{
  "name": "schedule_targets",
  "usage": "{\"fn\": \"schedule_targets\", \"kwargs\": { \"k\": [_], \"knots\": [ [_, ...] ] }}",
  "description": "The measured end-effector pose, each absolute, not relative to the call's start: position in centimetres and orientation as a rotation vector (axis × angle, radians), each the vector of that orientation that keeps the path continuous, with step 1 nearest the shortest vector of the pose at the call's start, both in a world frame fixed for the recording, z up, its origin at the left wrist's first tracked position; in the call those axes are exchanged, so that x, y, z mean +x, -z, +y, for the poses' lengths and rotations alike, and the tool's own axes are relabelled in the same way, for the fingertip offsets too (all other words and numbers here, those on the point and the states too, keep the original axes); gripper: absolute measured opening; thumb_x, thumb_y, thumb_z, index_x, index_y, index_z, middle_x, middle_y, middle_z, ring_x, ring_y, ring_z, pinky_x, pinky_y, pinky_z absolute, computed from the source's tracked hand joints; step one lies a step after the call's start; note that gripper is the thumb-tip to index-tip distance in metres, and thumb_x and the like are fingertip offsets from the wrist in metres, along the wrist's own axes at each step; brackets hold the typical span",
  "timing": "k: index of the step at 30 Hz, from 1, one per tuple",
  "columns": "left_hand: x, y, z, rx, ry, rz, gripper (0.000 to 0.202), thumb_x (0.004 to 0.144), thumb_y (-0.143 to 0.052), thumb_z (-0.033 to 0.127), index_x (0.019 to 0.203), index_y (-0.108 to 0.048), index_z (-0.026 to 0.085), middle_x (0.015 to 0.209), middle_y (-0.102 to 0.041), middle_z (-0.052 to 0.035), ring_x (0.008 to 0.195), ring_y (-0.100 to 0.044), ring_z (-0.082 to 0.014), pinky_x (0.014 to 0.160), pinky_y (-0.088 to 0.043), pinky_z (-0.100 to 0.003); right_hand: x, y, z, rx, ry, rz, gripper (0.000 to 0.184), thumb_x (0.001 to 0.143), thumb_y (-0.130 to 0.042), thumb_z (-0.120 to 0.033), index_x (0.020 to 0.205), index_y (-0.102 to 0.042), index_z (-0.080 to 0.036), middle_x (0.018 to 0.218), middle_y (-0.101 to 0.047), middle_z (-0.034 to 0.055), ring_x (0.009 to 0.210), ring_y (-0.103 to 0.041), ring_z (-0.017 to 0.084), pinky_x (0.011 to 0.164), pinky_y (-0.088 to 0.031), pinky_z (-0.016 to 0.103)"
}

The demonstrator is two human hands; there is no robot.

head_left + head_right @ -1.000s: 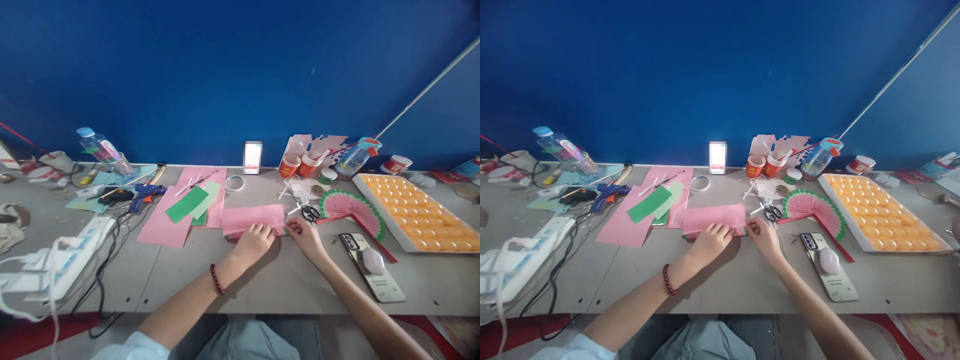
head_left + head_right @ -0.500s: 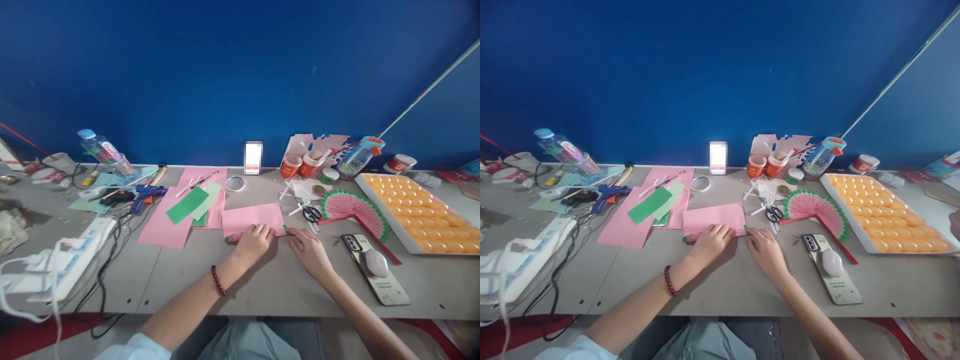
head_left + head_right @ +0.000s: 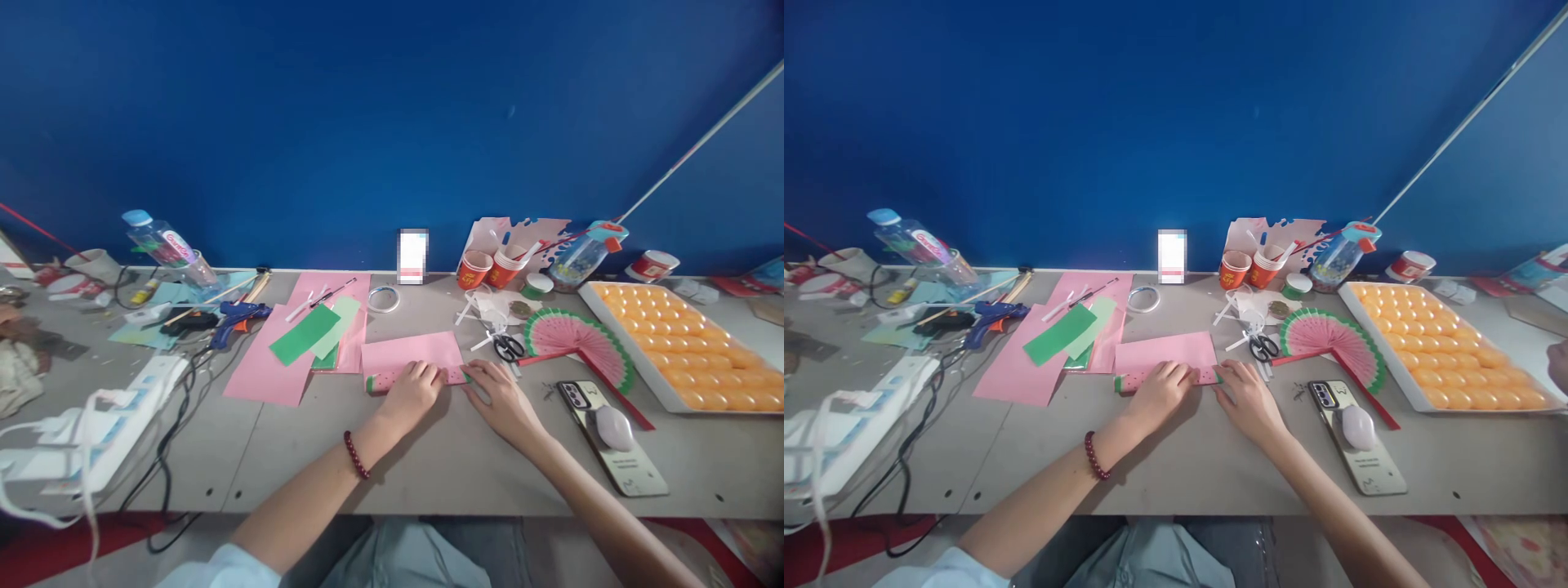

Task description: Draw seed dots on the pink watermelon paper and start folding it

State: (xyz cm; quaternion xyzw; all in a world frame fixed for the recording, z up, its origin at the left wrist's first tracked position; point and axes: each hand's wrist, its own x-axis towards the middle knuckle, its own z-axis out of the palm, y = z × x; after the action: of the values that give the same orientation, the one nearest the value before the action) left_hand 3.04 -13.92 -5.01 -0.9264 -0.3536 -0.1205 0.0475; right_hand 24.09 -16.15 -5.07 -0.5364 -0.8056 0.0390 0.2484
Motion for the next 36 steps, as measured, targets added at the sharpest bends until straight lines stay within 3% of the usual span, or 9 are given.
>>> {"fn": "schedule_targets", "kwargs": {
  "k": [5, 9, 12, 17, 20, 23, 27, 31, 36],
  "knots": [
    [2.3, 4.5, -13.0, -2.864, 0.392, -0.880, 0.025, 0.095, -0.040, 0.010, 0.115, -0.055, 0.015, 0.101, -0.063, -0.0077, 0.098, -0.057, -0.0199, 0.099, -0.042, -0.041, 24.8, 4.2, -13.4, -1.229, -0.319, -2.381, 0.036, 0.093, -0.040, -0.022, 0.122, -0.062, -0.025, 0.128, -0.061, 0.0077, 0.127, -0.049, 0.025, 0.103, -0.043, 0.047],
    [1.0, 3.6, -12.2, -2.794, 0.433, -0.765, 0.029, 0.096, -0.036, 0.011, 0.117, -0.056, 0.015, 0.115, -0.061, -0.0077, 0.114, -0.052, -0.0195, 0.112, -0.030, -0.042, 24.7, 4.2, -12.4, -1.174, -0.378, -2.453, 0.038, 0.094, -0.036, -0.020, 0.123, -0.061, -0.023, 0.128, -0.061, 0.0080, 0.126, -0.051, 0.022, 0.106, -0.040, 0.046],
    [0.0, 3.0, -11.6, -2.740, 0.454, -0.848, 0.032, 0.095, -0.036, 0.007, 0.119, -0.056, 0.014, 0.126, -0.056, -0.0107, 0.121, -0.048, -0.0222, 0.109, -0.036, -0.042, 23.8, 3.8, -13.4, -1.174, -0.276, -2.467, 0.033, 0.092, -0.041, -0.019, 0.116, -0.064, -0.020, 0.123, -0.063, 0.0102, 0.123, -0.052, 0.025, 0.105, -0.040, 0.049],
    [-1.4, 2.1, -11.7, -2.770, 0.469, -1.309, 0.038, 0.091, -0.040, 0.008, 0.125, -0.055, 0.017, 0.120, -0.057, -0.0114, 0.102, -0.060, -0.0232, 0.084, -0.052, -0.037, 20.8, 3.0, -16.7, -1.207, -0.207, -2.481, 0.024, 0.091, -0.046, -0.023, 0.095, -0.068, -0.018, 0.116, -0.063, 0.0139, 0.111, -0.056, 0.028, 0.098, -0.045, 0.049],
    [-2.0, 1.9, -12.1, -2.897, 0.605, -1.538, 0.035, 0.095, -0.042, 0.022, 0.127, -0.053, 0.022, 0.129, -0.053, -0.0087, 0.101, -0.062, -0.0203, 0.084, -0.053, -0.032, 18.7, 2.7, -18.8, -1.211, -0.294, -2.497, 0.031, 0.089, -0.046, -0.021, 0.116, -0.062, -0.020, 0.117, -0.063, 0.0121, 0.109, -0.056, 0.026, 0.099, -0.044, 0.050],
    [-2.6, 1.7, -12.3, -3.001, 0.695, -1.693, 0.047, 0.092, -0.047, 0.029, 0.139, -0.041, 0.023, 0.142, -0.045, -0.0079, 0.115, -0.058, -0.0219, 0.094, -0.049, -0.032, 16.8, 2.6, -20.0, -1.073, -0.436, -2.528, 0.046, 0.088, -0.047, -0.019, 0.134, -0.050, -0.023, 0.126, -0.061, 0.0083, 0.119, -0.052, 0.024, 0.112, -0.029, 0.053],
    [-3.3, 1.0, -11.6, -3.074, 0.547, -1.845, 0.064, 0.085, -0.046, 0.009, 0.146, -0.031, 0.024, 0.132, -0.057, -0.0057, 0.112, -0.060, -0.0195, 0.090, -0.049, -0.028, 16.3, 2.8, -18.8, -0.964, -0.623, -2.437, 0.039, 0.087, -0.046, -0.015, 0.123, -0.058, -0.020, 0.127, -0.061, 0.0085, 0.117, -0.056, 0.019, 0.099, -0.047, 0.033],
    [-3.7, 0.2, -10.9, -3.056, 0.335, -1.775, 0.046, 0.081, -0.043, 0.003, 0.117, -0.061, 0.024, 0.109, -0.068, -0.0044, 0.099, -0.065, -0.0214, 0.078, -0.049, -0.027, 19.0, 3.0, -14.1, -1.127, -0.377, -2.225, 0.032, 0.088, -0.045, -0.014, 0.112, -0.064, -0.023, 0.112, -0.068, 0.0083, 0.107, -0.061, 0.022, 0.093, -0.050, 0.040],
    [-4.5, -0.2, -10.3, -2.959, 0.252, -1.728, 0.036, 0.076, -0.040, -0.003, 0.083, -0.066, 0.020, 0.083, -0.069, -0.0035, 0.082, -0.065, -0.0187, 0.065, -0.045, -0.025, 23.6, 3.3, -8.7, -1.229, -0.200, -2.273, 0.041, 0.085, -0.053, -0.022, 0.127, -0.056, -0.021, 0.131, -0.057, 0.0124, 0.121, -0.051, 0.029, 0.100, -0.042, 0.051]
  ]
}}
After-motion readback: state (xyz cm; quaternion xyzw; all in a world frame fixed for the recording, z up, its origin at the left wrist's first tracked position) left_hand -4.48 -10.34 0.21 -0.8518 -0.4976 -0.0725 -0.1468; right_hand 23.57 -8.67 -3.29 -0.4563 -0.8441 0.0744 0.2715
